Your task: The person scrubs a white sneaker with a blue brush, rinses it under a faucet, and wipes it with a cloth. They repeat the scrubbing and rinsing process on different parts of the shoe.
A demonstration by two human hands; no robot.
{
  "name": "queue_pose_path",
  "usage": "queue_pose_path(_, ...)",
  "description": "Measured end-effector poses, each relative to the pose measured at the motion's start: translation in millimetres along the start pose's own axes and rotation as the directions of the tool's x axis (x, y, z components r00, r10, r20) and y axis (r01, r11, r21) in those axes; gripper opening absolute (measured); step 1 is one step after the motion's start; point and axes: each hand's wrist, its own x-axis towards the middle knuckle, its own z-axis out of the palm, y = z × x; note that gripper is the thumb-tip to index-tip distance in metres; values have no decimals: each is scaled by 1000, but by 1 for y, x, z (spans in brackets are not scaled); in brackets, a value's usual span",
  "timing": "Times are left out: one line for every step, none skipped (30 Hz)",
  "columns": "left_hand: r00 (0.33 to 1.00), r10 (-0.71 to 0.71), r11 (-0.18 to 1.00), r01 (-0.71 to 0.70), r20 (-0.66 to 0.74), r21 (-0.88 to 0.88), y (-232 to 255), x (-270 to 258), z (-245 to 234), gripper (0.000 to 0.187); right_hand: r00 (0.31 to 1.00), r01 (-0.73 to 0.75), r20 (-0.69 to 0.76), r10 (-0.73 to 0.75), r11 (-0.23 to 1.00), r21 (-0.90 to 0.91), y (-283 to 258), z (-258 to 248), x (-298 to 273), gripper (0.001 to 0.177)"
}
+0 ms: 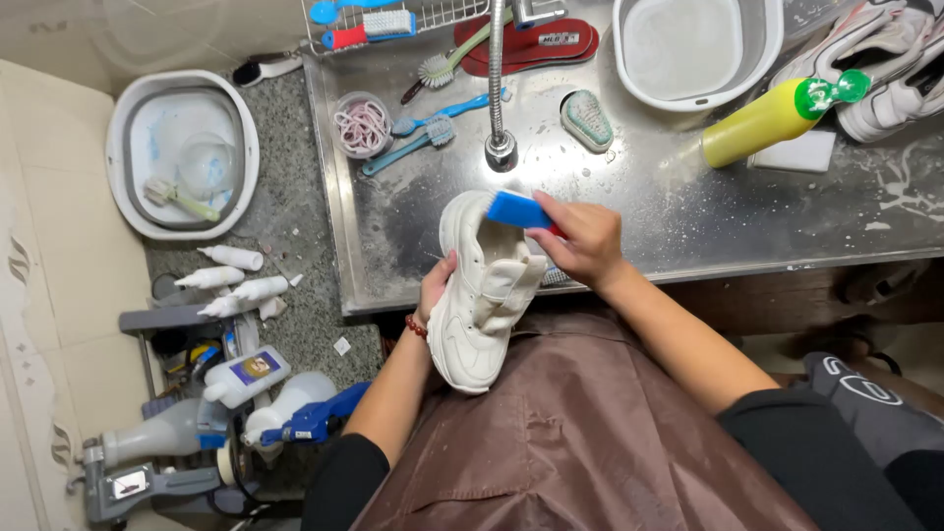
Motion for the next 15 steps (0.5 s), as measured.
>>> queue_pose_path(1000, 0, 1000, 0, 11, 13, 3, 1, 0, 60, 1000, 10, -12, -10, 1000, -7, 7, 2, -9, 45)
queue_pose_path(1000, 5, 999, -4, -22, 42, 6, 2, -1, 59, 999, -24, -27, 25, 999, 29, 14, 5, -18, 47)
queue_pose_path(998, 18, 998, -14, -64, 54, 0, -2, -3, 59, 998, -63, -20, 64, 995, 74, 19, 7, -31, 48)
queue_pose_path(998, 25, 999, -22, -64, 49, -2, 4, -20, 59, 998, -58, -12, 59, 995, 76, 13, 8, -17, 48)
queue_pose_path(997, 43, 998, -41, -59, 42, -4, 7, -37, 58, 997, -64, -34, 66, 996, 69, 4, 9, -7, 47)
queue_pose_path(997, 61, 998, -59, -54, 36, -7, 11, -55, 57, 996, -69, -56, 73, 996, 63, -4, 10, 2, 46)
queue_pose_path(997, 55, 998, -54, -61, 32, -6, 5, -32, 57, 995, -79, -53, 82, 995, 64, -2, 5, -4, 46)
queue_pose_path(998, 67, 998, -67, 6, 4, -4, -2, -9, 59, 998, -43, -46, 45, 998, 38, -1, 0, -9, 46)
queue_pose_path(992, 88, 996, -87, 92, -14, 5, 1, 16, 61, 999, 15, -48, -14, 1000, 5, 7, -5, -6, 47)
queue_pose_path(990, 91, 996, -91, 104, -6, 8, 3, 16, 61, 998, 27, -56, -27, 1000, -1, 9, -2, -11, 47)
queue_pose_path(992, 121, 992, -122, 32, 39, 6, 4, 16, 60, 998, 15, -60, -16, 1000, -22, 11, -2, -17, 48)
queue_pose_path(987, 154, 985, -150, -40, 85, 4, 7, 16, 59, 998, 3, -64, -6, 999, -43, 14, -1, -23, 49)
queue_pose_path(987, 149, 987, -145, -52, 76, 0, 6, 5, 59, 999, -9, -54, 7, 999, -40, 4, -2, -12, 49)
queue_pose_path(989, 147, 989, -147, 16, 20, -5, 5, -6, 57, 997, 36, -68, -40, 997, -67, -5, -3, 0, 46)
queue_pose_path(984, 148, 989, -147, 96, -24, -4, 11, -14, 55, 991, 89, -92, -98, 991, -101, -11, -4, 17, 43)
